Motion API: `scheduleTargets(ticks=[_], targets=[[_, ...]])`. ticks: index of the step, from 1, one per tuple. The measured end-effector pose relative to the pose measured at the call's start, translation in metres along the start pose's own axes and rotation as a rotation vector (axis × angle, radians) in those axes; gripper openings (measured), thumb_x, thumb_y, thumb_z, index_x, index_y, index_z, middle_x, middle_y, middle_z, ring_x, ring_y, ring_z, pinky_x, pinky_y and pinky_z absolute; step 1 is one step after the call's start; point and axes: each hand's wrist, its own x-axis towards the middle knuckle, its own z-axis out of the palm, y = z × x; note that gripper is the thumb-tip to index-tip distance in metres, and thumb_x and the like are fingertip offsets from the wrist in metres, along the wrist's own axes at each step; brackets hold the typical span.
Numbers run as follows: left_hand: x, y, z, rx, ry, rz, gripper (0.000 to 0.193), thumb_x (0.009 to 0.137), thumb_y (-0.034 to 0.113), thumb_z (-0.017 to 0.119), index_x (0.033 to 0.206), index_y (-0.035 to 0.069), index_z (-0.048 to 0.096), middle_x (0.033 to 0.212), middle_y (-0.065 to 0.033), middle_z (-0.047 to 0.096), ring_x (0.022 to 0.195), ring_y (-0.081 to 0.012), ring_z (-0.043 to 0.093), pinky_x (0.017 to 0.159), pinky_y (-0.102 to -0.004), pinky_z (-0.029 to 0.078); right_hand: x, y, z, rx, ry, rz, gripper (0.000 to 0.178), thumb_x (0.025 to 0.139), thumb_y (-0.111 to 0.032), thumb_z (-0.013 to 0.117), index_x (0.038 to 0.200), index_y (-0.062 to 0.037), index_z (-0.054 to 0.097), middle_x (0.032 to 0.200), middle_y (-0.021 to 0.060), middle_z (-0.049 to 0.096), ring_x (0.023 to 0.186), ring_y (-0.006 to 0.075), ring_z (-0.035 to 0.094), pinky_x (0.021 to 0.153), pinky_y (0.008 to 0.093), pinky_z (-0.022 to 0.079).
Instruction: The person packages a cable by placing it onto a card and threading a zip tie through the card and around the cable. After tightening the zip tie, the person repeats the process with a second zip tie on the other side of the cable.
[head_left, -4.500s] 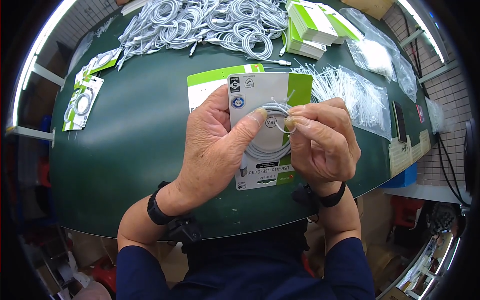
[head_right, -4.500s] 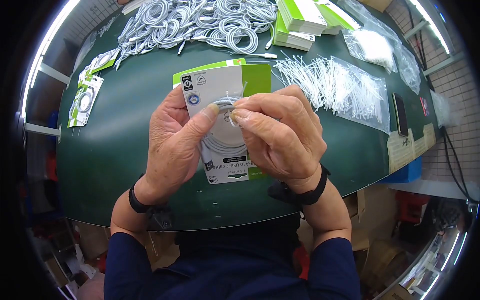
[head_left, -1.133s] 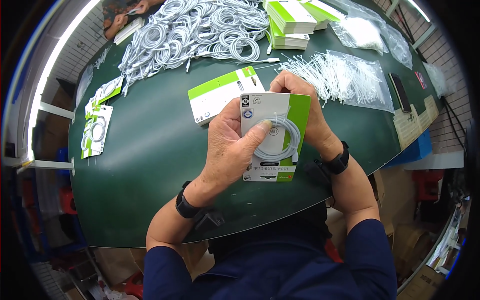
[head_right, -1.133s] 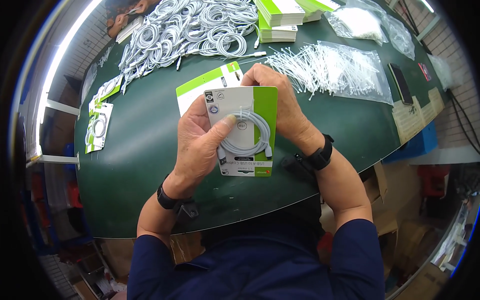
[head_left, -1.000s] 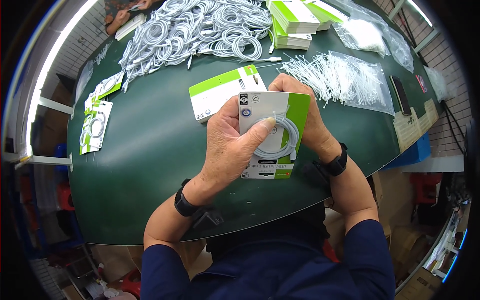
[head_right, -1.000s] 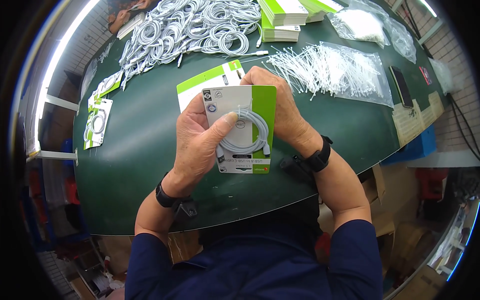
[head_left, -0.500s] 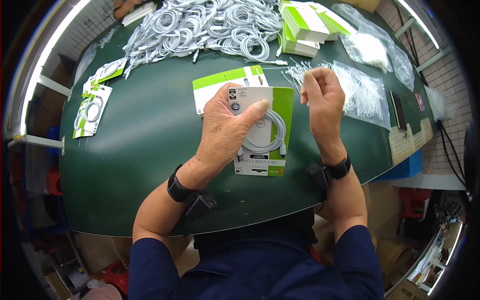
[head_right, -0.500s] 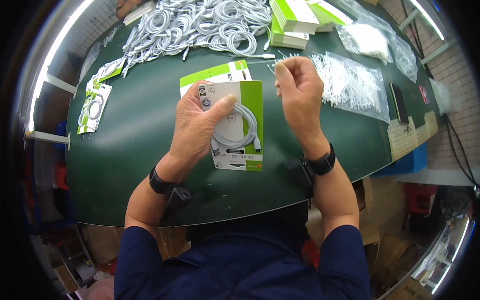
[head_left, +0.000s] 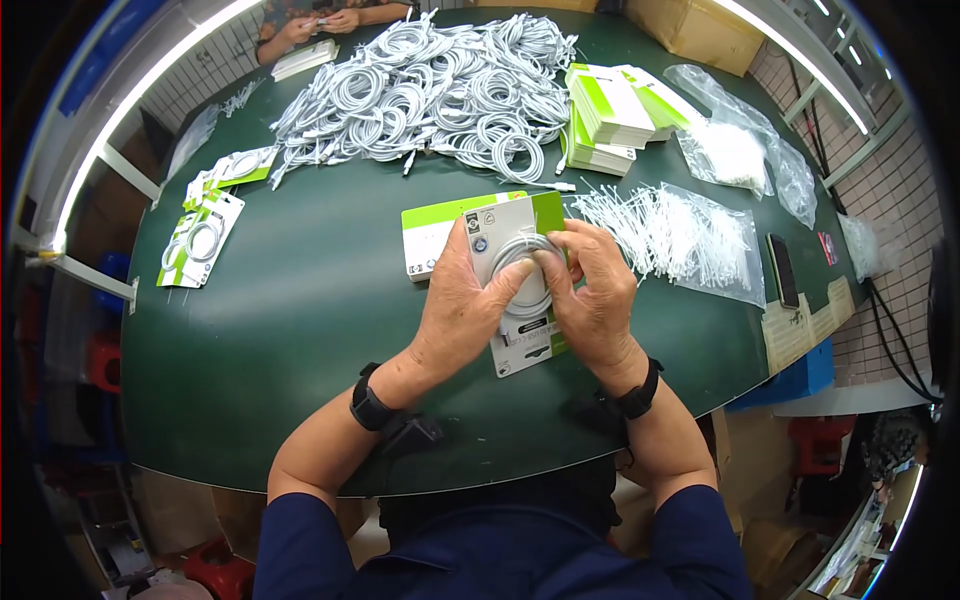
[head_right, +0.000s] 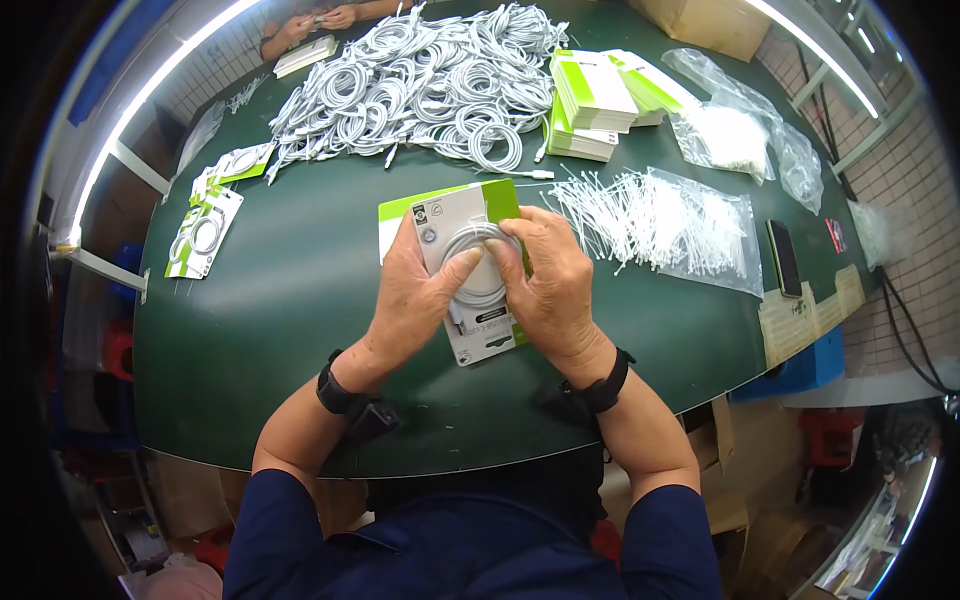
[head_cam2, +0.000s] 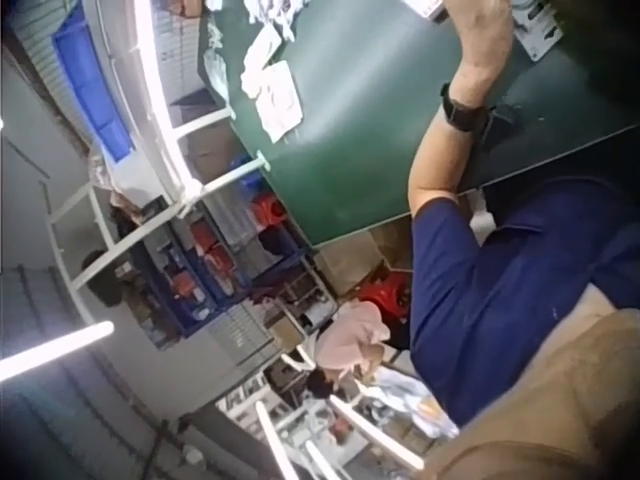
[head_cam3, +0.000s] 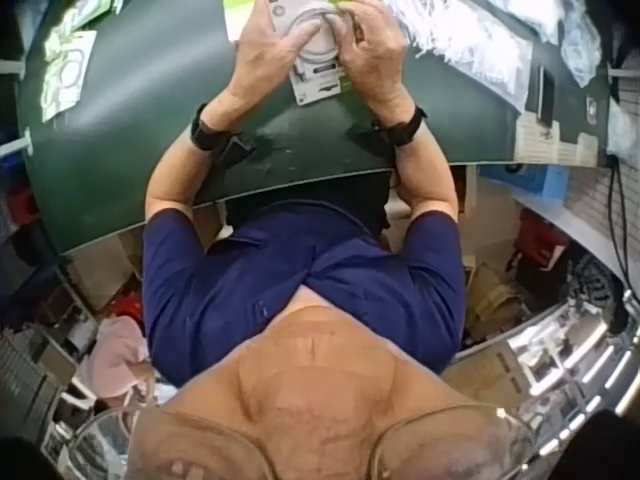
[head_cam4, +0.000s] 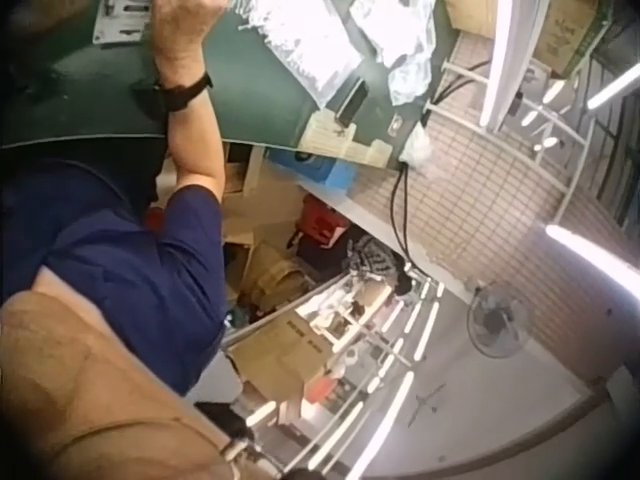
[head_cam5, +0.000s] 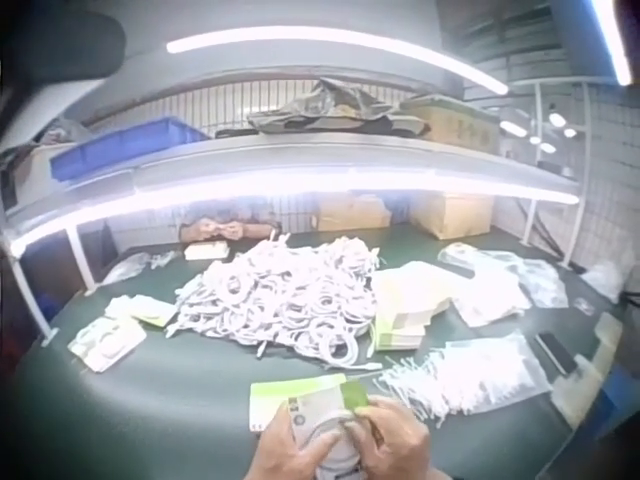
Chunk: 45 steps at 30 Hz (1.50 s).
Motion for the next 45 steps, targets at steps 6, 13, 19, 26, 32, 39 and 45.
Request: scheduleTargets(ticks=[6,13,19,26,32,39,45], targets=[[-0.006,0.001,0.006,0.046,-0.032,0.022,0.048,0.096,0.003,0.07,0.138,-0.004,0.048,0.122,-0.0136,0.066,0.11,-0.0179,0.065,0.096,-0.0328,0.054,0.008,0.003,-0.004,-0.167,0.083,-0.112,0.018,0.09,-0.006,0.078,0.105,-0.0009,0.069,0.106,0.0142,0.071,0.079,0.0173,0.066,0.069,0.0283,0.055],[0.002,-0.005,0.008,-0.162,-0.004,-0.034,0.057,0.093,0.0,0.071,0.145,-0.001,0.046,0.126,-0.011,0.064,0.118,-0.0231,0.063,0.097,-0.0382,0.055,0.003,0.01,0.002,0.265,0.044,0.281,0.015,0.096,-0.008,0.073,0.107,-0.0007,0.066,0.097,0.011,0.07,0.079,0.0164,0.067,0.07,0.0297,0.055],[-0.004,0.018,0.009,0.589,0.047,0.467,0.055,0.084,0.006,0.08,0.135,0.007,0.059,0.116,-0.0087,0.063,0.118,-0.0253,0.06,0.094,-0.037,0.054,0.003,0.011,-0.002,0.513,0.093,0.429,0.018,0.102,-0.008,0.069,0.116,-0.0009,0.062,0.099,0.0024,0.068,0.086,0.0057,0.063,0.075,0.0224,0.054],[0.0,0.036,0.002,1.208,-0.293,0.758,0.039,0.07,0.01,0.086,0.106,0.009,0.073,0.101,-0.0038,0.063,0.095,-0.025,0.06,0.081,-0.0342,0.051,0.002,0.009,-0.003,0.242,0.096,0.213,0.015,0.101,-0.009,0.07,0.111,-0.0012,0.064,0.092,0.0043,0.068,0.08,0.0068,0.062,0.071,0.0239,0.053],[-0.001,0.018,0.004,1.231,-0.346,0.731,0.03,0.069,0.01,0.084,0.094,0.008,0.067,0.095,-0.0025,0.063,0.086,-0.0243,0.059,0.075,-0.0391,0.05,0.002,0.008,0.001,0.226,0.091,0.214,0.016,0.099,-0.011,0.072,0.111,-0.0019,0.065,0.089,0.0063,0.069,0.072,0.0101,0.06,0.065,0.0277,0.051],[-0.001,0.004,0.004,1.269,-0.358,0.697,0.024,0.073,0.009,0.082,0.09,0.007,0.064,0.093,-0.0045,0.064,0.082,-0.0252,0.06,0.072,-0.0392,0.049,0.001,0.008,0.002,0.229,0.066,0.241,0.017,0.097,-0.012,0.073,0.11,-0.0021,0.066,0.088,0.0071,0.07,0.067,0.0116,0.056,0.061,0.0295,0.048],[-0.001,-0.004,0.0,1.142,-0.304,0.795,0.026,0.075,0.008,0.081,0.096,0.007,0.065,0.093,-0.0054,0.064,0.078,-0.0261,0.063,0.068,-0.0386,0.05,0.005,0.004,-0.003,0.239,0.021,0.317,0.018,0.096,-0.012,0.075,0.108,-0.0011,0.066,0.088,0.0059,0.069,0.07,0.0098,0.057,0.064,0.0284,0.049]])
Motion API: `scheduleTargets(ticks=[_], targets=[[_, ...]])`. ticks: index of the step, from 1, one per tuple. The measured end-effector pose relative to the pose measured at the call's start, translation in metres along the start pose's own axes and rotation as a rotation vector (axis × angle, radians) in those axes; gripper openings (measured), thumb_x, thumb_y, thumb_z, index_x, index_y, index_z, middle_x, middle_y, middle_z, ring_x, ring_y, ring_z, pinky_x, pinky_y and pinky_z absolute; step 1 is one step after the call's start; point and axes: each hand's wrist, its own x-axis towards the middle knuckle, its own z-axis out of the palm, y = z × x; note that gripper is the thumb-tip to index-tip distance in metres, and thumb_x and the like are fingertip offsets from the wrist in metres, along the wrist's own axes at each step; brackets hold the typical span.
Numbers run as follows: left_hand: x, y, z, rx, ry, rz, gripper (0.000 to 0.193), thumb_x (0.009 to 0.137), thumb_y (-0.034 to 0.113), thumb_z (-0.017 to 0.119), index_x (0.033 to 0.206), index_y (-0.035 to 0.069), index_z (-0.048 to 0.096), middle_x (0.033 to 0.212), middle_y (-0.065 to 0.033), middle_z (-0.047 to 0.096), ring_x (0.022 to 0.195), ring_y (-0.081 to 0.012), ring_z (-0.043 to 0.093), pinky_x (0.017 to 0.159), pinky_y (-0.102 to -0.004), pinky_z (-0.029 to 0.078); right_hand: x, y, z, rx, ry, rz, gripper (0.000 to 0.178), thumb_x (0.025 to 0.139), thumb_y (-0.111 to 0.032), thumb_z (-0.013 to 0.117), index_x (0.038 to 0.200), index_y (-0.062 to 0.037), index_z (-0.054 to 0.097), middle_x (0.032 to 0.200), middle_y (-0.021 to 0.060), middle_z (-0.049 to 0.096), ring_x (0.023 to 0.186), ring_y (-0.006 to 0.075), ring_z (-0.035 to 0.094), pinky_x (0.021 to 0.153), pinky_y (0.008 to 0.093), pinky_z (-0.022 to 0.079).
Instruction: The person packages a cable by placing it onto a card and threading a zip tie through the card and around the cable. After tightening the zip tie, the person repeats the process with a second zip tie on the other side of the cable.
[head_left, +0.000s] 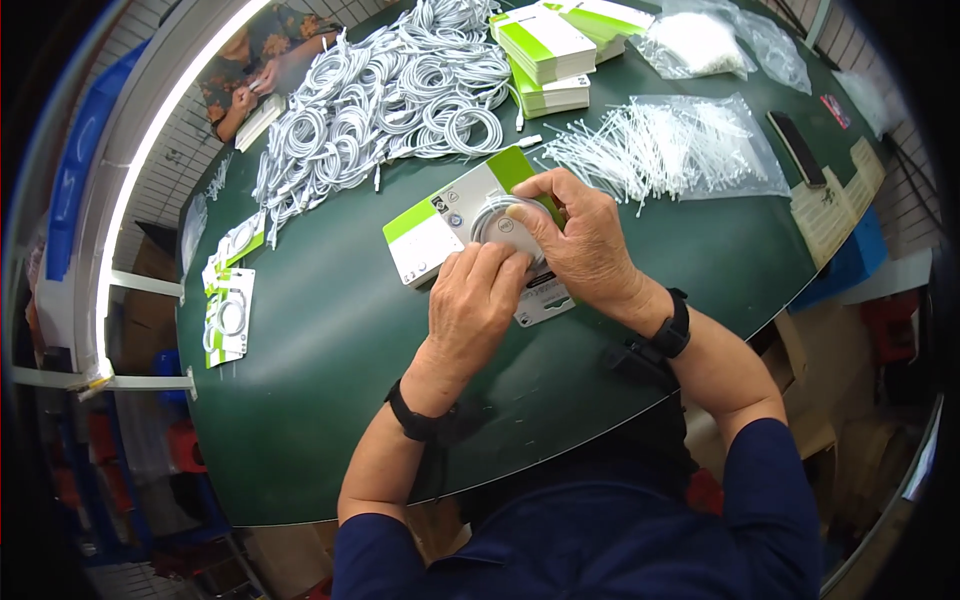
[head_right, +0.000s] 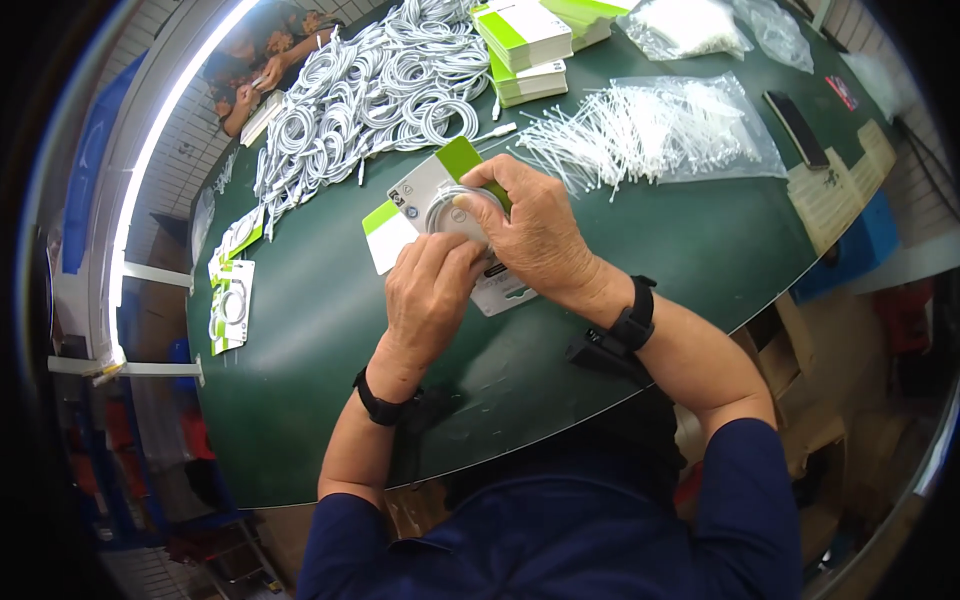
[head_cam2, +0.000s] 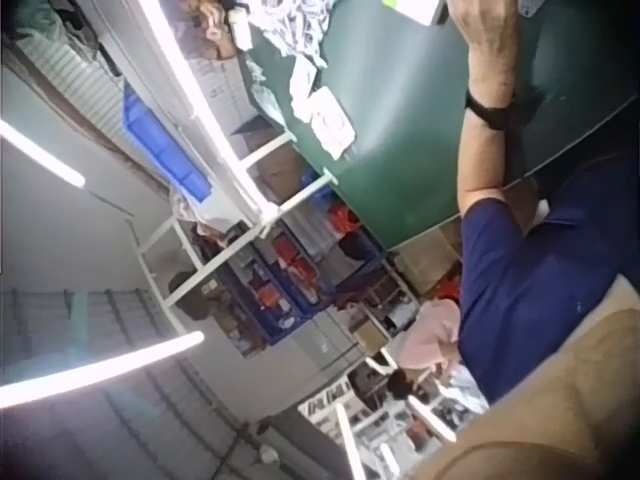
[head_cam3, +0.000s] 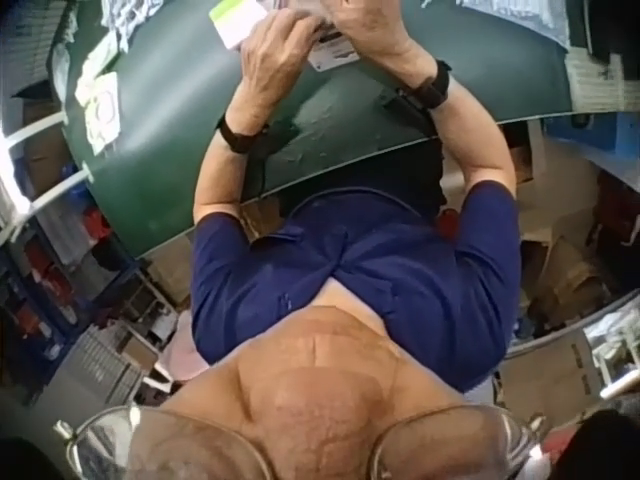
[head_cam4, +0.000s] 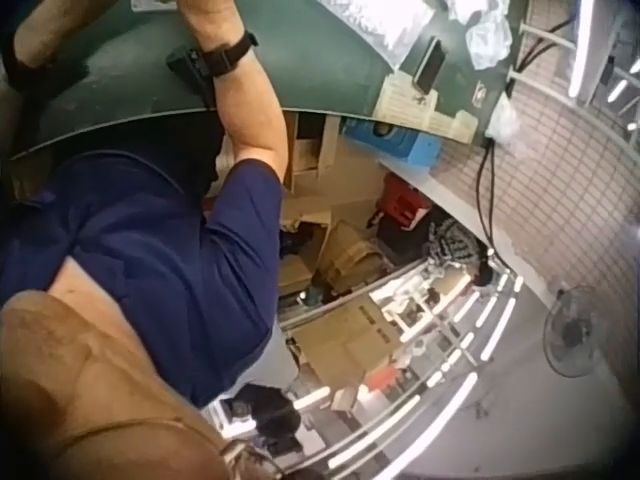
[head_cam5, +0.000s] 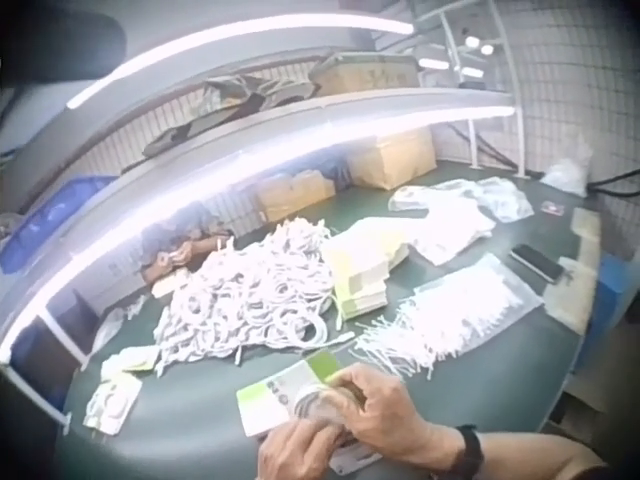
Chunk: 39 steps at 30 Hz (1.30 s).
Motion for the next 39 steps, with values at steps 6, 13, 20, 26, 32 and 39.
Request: scheduleTargets(ticks=[6,13,20,26,32,39], targets=[[0.0,0.009,0.007,0.004,0.045,-0.006,0.026,0.079,0.008,0.074,0.102,0.005,0.065,0.093,-0.0062,0.062,0.078,-0.0245,0.064,0.067,-0.0366,0.052,-0.004,0.008,0.003,0.063,0.013,0.066,0.018,0.096,-0.012,0.075,0.107,-0.0006,0.066,0.088,0.0048,0.069,0.075,0.0077,0.059,0.068,0.0265,0.051],[-0.008,0.014,0.01,0.043,-0.02,-0.048,0.027,0.082,0.007,0.067,0.108,0.003,0.064,0.091,-0.0075,0.059,0.073,-0.0227,0.064,0.064,-0.0352,0.052,-0.007,0.013,0.011,0.087,-0.007,0.079,0.018,0.094,-0.014,0.076,0.103,-0.001,0.067,0.086,0.0129,0.072,0.071,0.0194,0.066,0.066,0.0344,0.053],[-0.012,0.009,0.013,-0.108,0.068,-0.082,0.031,0.081,0.008,0.072,0.11,0.001,0.063,0.091,-0.0093,0.06,0.066,-0.0241,0.064,0.056,-0.0365,0.052,-0.007,0.015,0.007,0.074,-0.102,0.136,0.017,0.097,-0.01,0.074,0.109,0.0008,0.069,0.094,0.0057,0.071,0.08,0.0081,0.062,0.071,0.0258,0.053],[-0.006,0.005,-0.009,-0.478,0.294,-0.318,0.03,0.087,0.007,0.077,0.114,0.001,0.065,0.092,-0.0063,0.064,0.07,-0.0183,0.066,0.059,-0.0329,0.054,-0.001,0.016,-0.003,0.134,-0.007,0.057,0.018,0.099,-0.006,0.072,0.115,0.0012,0.07,0.101,0.004,0.071,0.089,0.0061,0.064,0.078,0.0227,0.054],[-0.008,0.0,-0.017,-1.048,0.342,-0.922,0.024,0.096,0.008,0.071,0.118,-0.002,0.068,0.098,-0.006,0.071,0.086,-0.0123,0.068,0.07,-0.0287,0.057,-0.001,0.006,-0.004,0.266,-0.001,-0.001,0.019,0.098,-0.004,0.072,0.116,0.0013,0.07,0.107,0.0055,0.071,0.092,0.0077,0.065,0.081,0.0226,0.054],[-0.009,0.002,-0.026,-1.232,0.121,-0.968,0.03,0.098,0.011,0.07,0.123,-0.005,0.067,0.108,-0.0106,0.074,0.094,-0.0137,0.07,0.079,-0.0279,0.059,-0.008,0.006,0.0,0.277,-0.123,-0.015,0.019,0.098,-0.004,0.072,0.115,0.0031,0.068,0.108,0.007,0.071,0.094,0.0084,0.066,0.081,0.0228,0.054]])
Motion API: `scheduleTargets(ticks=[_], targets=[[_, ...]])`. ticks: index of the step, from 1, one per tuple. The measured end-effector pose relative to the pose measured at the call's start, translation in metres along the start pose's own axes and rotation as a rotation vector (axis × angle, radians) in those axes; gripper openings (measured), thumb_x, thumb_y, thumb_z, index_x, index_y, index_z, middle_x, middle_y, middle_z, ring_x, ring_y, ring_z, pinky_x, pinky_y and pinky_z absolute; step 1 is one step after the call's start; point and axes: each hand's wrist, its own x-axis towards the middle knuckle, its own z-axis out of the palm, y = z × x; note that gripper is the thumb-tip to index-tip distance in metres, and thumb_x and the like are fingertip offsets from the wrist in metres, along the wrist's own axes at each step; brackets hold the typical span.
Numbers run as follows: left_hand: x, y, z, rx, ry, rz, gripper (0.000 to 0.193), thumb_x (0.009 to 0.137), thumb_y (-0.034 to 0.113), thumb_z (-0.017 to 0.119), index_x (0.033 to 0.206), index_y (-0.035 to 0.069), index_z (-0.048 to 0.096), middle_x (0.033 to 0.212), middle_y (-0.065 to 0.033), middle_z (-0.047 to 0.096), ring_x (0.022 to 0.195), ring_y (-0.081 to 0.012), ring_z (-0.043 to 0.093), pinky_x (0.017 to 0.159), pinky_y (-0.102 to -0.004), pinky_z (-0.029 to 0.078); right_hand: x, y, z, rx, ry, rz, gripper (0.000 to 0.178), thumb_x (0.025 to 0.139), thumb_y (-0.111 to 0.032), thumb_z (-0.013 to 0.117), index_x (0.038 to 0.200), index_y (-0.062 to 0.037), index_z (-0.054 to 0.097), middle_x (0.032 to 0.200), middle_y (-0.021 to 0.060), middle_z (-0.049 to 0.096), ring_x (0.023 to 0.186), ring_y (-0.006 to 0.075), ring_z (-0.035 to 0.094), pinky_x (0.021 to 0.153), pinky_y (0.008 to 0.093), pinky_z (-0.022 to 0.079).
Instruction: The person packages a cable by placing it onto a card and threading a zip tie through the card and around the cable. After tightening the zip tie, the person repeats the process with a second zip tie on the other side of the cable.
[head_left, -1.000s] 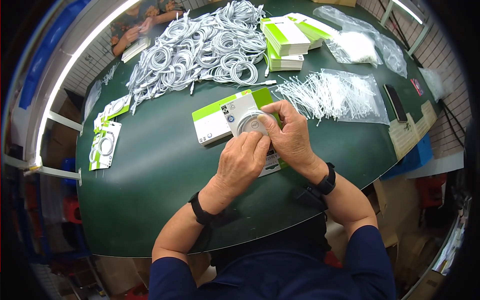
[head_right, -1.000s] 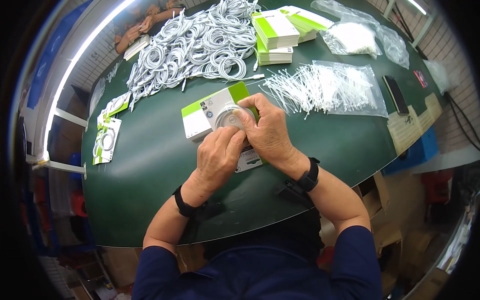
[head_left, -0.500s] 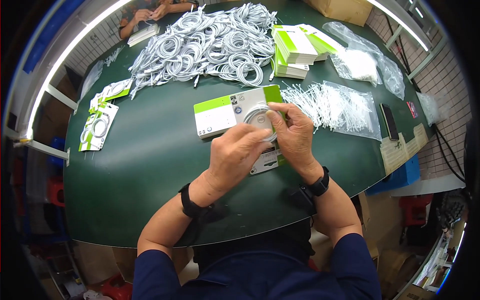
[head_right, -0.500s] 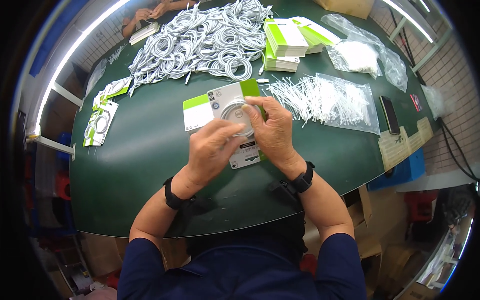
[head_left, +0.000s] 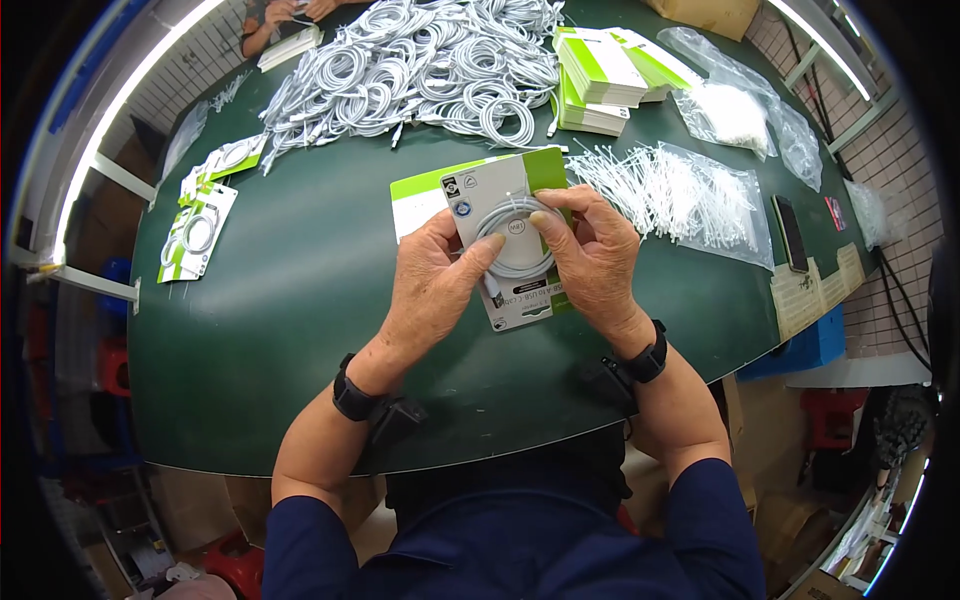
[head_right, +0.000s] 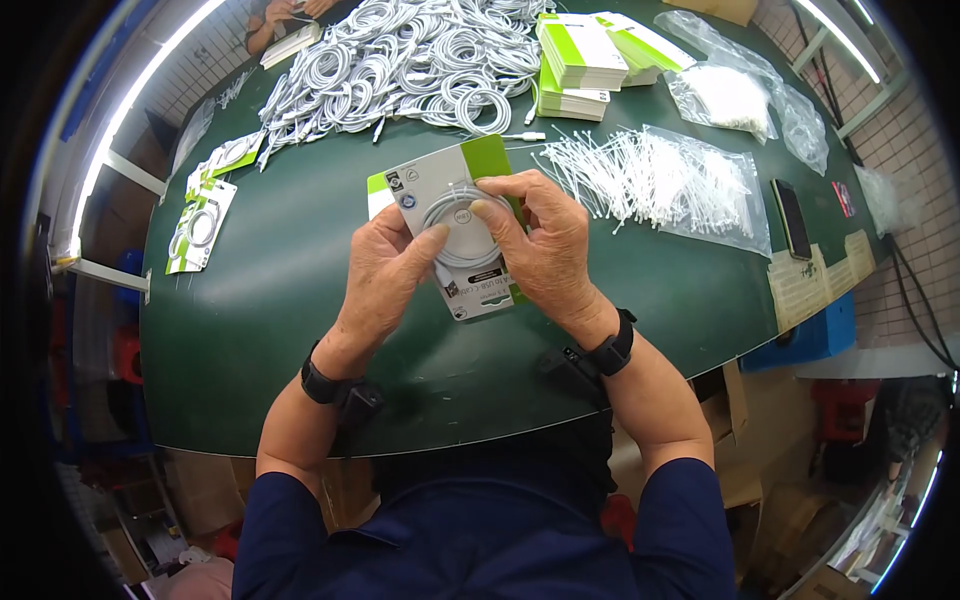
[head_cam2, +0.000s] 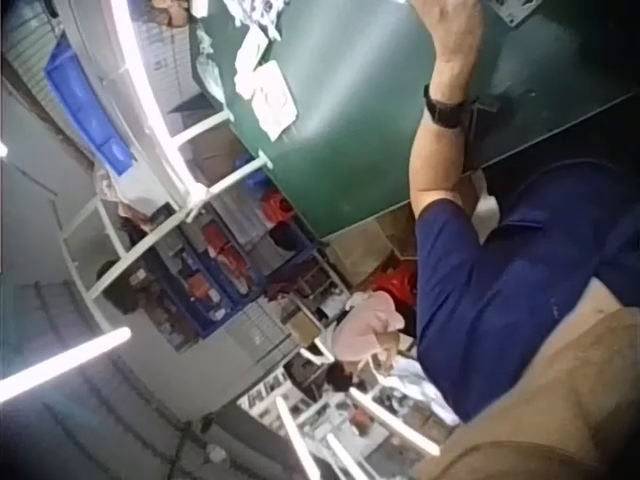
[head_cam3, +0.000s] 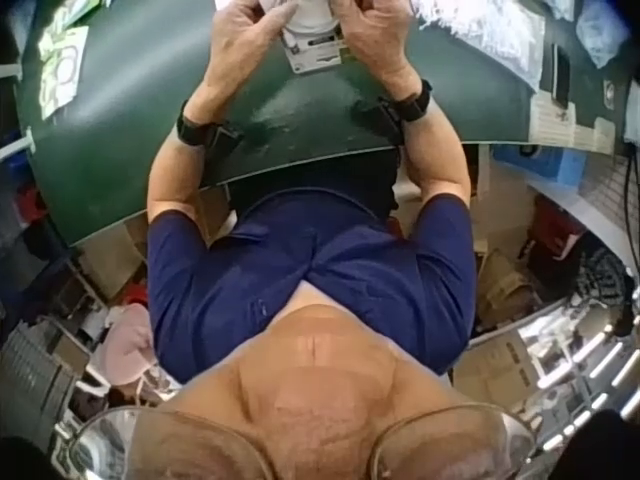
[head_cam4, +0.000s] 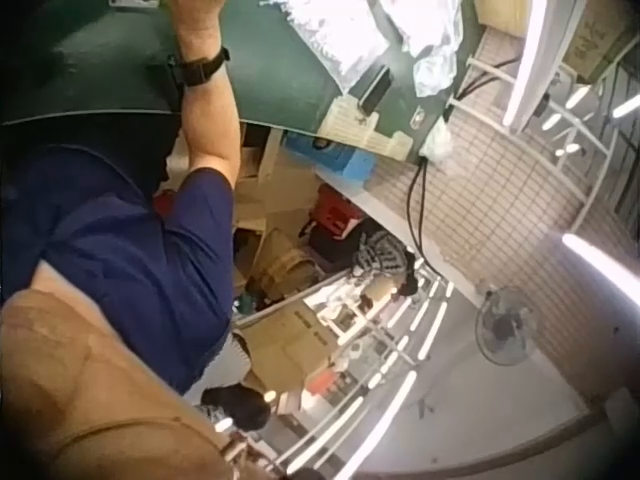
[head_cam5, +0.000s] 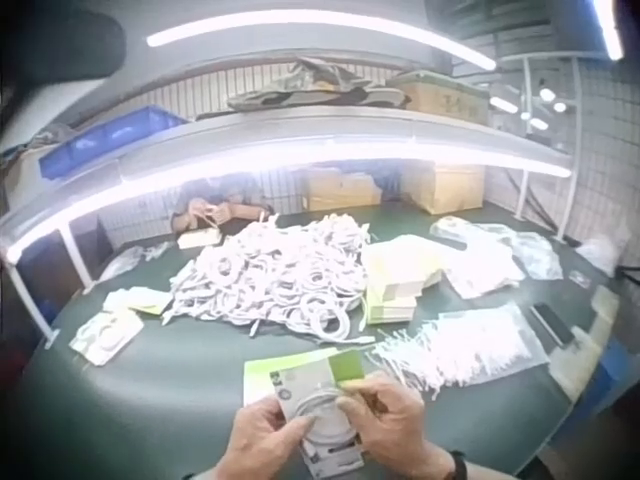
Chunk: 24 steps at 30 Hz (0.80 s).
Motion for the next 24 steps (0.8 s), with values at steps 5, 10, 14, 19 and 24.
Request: scheduleTargets(ticks=[5,10,14,19,24], targets=[[0.001,-0.002,-0.01,-0.252,-0.074,-0.04,0.031,0.097,0.012,0.072,0.123,-0.004,0.067,0.103,-0.0085,0.074,0.084,-0.0106,0.069,0.071,-0.0246,0.057,0.002,-0.011,0.003,0.102,0.007,0.148,0.02,0.098,-0.005,0.073,0.115,0.0039,0.067,0.11,0.0105,0.072,0.095,0.0094,0.068,0.08,0.0225,0.056],[0.003,-0.006,-0.021,-0.093,-0.089,-0.112,0.03,0.097,0.014,0.074,0.121,-0.002,0.069,0.098,-0.0068,0.074,0.074,-0.0057,0.063,0.059,-0.0203,0.05,0.005,-0.006,0.001,0.258,-0.007,0.268,0.023,0.098,-0.005,0.073,0.118,0.0033,0.065,0.109,0.0129,0.074,0.093,0.0107,0.07,0.079,0.0227,0.057],[0.002,0.002,-0.014,-0.034,-0.07,-0.03,0.028,0.097,0.015,0.075,0.119,-0.002,0.07,0.094,-0.0056,0.073,0.068,-0.0026,0.058,0.053,-0.0181,0.043,0.007,-0.009,0.007,0.394,0.03,0.192,0.029,0.098,-0.006,0.073,0.123,0.0039,0.063,0.105,0.0113,0.074,0.091,0.0115,0.071,0.081,0.0244,0.058],[-0.002,0.005,-0.024,-0.028,-0.018,-0.047,0.029,0.097,0.015,0.074,0.12,-0.002,0.069,0.095,-0.0055,0.074,0.07,-0.0025,0.059,0.055,-0.0184,0.045,0.008,-0.018,0.015,0.458,0.074,0.186,0.034,0.098,-0.008,0.073,0.127,0.0051,0.061,0.103,0.0108,0.075,0.091,0.0119,0.071,0.082,0.0256,0.058],[-0.003,0.001,-0.019,-0.017,0.04,-0.002,0.03,0.098,0.012,0.072,0.123,-0.003,0.067,0.096,-0.0053,0.074,0.074,-0.004,0.062,0.06,-0.0201,0.05,0.007,-0.01,0.0,0.193,-0.293,0.432,0.034,0.099,-0.008,0.071,0.128,0.0068,0.061,0.105,0.0113,0.075,0.092,0.0119,0.071,0.083,0.0257,0.057]])
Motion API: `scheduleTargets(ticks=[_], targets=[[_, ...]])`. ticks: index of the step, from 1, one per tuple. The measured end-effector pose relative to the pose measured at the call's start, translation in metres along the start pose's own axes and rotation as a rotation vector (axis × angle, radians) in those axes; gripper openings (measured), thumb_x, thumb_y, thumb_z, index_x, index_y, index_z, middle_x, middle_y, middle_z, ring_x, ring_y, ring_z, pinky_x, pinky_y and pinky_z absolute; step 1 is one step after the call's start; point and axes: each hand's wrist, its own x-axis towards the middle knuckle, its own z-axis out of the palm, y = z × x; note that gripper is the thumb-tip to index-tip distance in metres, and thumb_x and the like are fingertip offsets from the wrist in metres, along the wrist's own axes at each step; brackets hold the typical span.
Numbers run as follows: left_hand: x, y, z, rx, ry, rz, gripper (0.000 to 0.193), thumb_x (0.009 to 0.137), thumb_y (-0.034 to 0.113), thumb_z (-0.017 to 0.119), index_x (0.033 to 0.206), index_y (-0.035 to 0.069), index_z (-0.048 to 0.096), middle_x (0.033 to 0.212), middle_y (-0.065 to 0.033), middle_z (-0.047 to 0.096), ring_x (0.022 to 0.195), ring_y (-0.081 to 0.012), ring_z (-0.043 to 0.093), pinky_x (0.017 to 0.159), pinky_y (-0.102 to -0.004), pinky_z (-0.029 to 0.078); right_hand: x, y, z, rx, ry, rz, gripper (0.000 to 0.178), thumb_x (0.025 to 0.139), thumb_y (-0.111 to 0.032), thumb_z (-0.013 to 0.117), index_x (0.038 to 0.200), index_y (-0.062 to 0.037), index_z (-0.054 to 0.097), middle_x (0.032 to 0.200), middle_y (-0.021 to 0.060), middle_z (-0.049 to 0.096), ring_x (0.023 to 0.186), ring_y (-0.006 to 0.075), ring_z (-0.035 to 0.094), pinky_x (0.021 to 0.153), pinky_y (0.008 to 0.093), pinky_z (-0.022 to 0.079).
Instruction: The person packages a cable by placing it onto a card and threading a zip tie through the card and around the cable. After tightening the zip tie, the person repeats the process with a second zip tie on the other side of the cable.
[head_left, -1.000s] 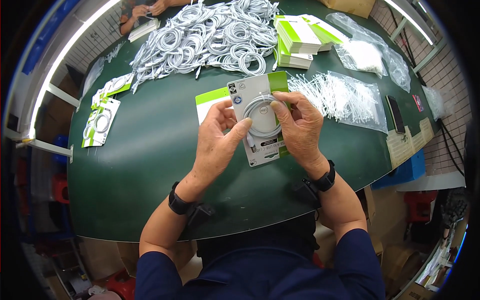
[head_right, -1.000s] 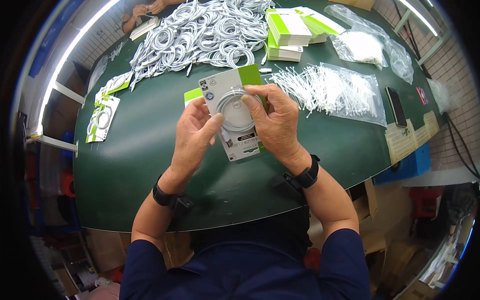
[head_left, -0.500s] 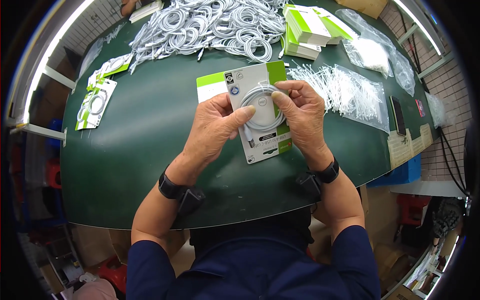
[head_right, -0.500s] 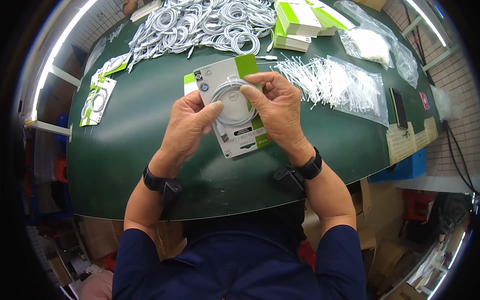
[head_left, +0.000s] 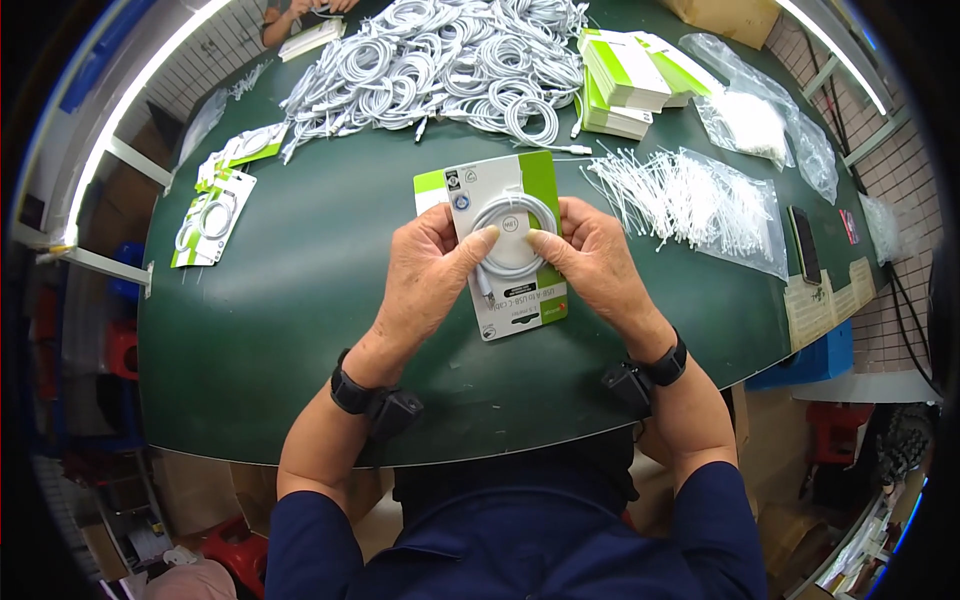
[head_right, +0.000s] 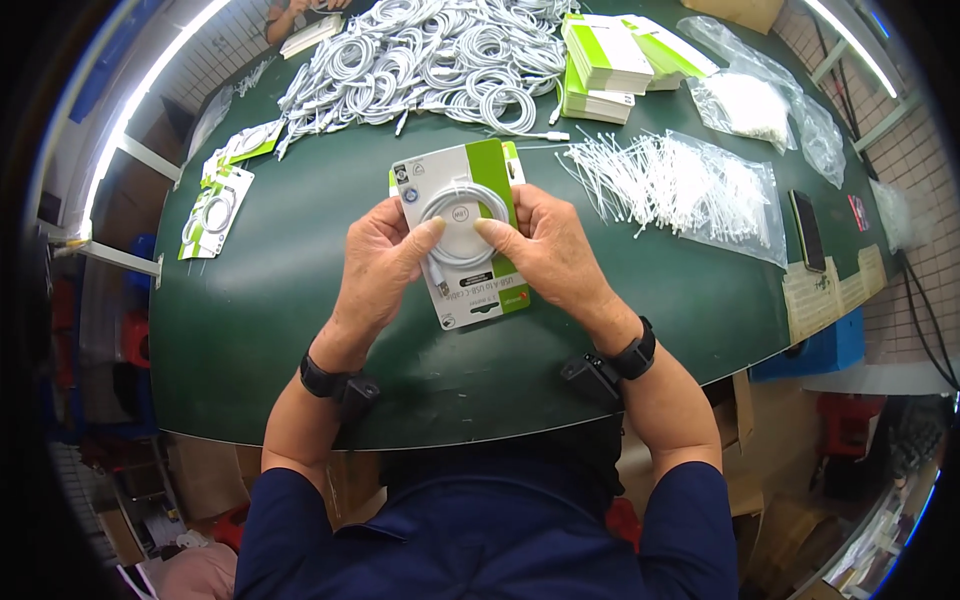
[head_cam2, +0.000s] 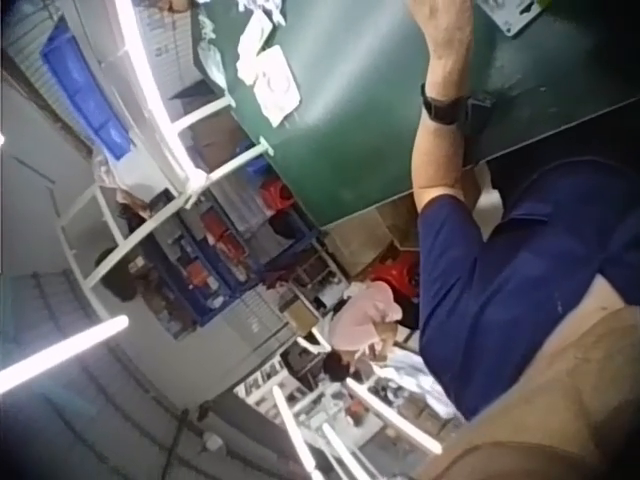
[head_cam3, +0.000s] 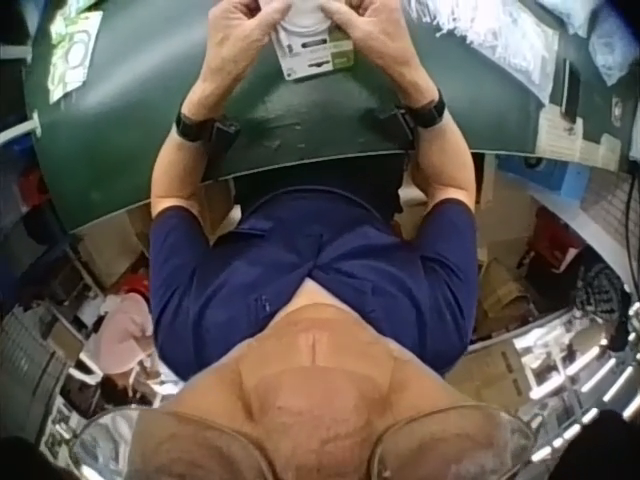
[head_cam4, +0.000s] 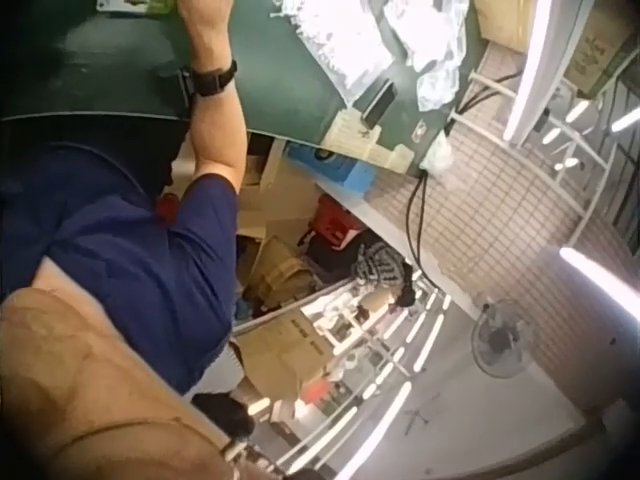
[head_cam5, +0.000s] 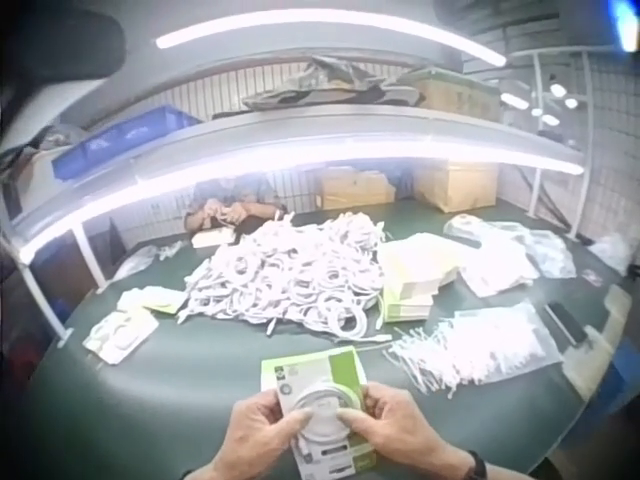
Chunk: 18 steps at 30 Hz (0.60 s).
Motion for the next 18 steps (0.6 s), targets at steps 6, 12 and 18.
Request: scheduleTargets(ticks=[6,12,18], targets=[[0.006,-0.009,-0.003,0.019,-0.01,0.066,0.028,0.098,0.01,0.07,0.123,-0.004,0.067,0.096,-0.005,0.075,0.08,-0.0067,0.066,0.067,-0.0229,0.054,0.004,0.001,0.0,0.193,0.045,0.018,0.027,0.1,-0.008,0.068,0.122,0.0074,0.064,0.105,0.0104,0.075,0.091,0.0103,0.07,0.083,0.0245,0.056],[-0.003,0.002,-0.011,0.05,0.064,0.012,0.02,0.097,0.01,0.071,0.111,-0.005,0.07,0.091,-0.005,0.074,0.078,-0.0064,0.064,0.065,-0.0234,0.053,0.006,0.0,0.008,-0.057,0.07,0.038,0.03,0.095,-0.008,0.069,0.12,0.0078,0.067,0.104,0.0083,0.074,0.09,0.0122,0.068,0.082,0.0273,0.055],[-0.006,-0.007,-0.007,0.099,0.019,0.106,0.02,0.1,0.012,0.068,0.11,-0.004,0.069,0.091,-0.003,0.07,0.073,-0.0059,0.062,0.061,-0.0232,0.051,-0.012,-0.001,0.004,0.102,0.028,0.009,0.027,0.092,-0.008,0.073,0.116,0.0056,0.07,0.101,0.0082,0.075,0.086,0.0134,0.07,0.078,0.0285,0.058]])
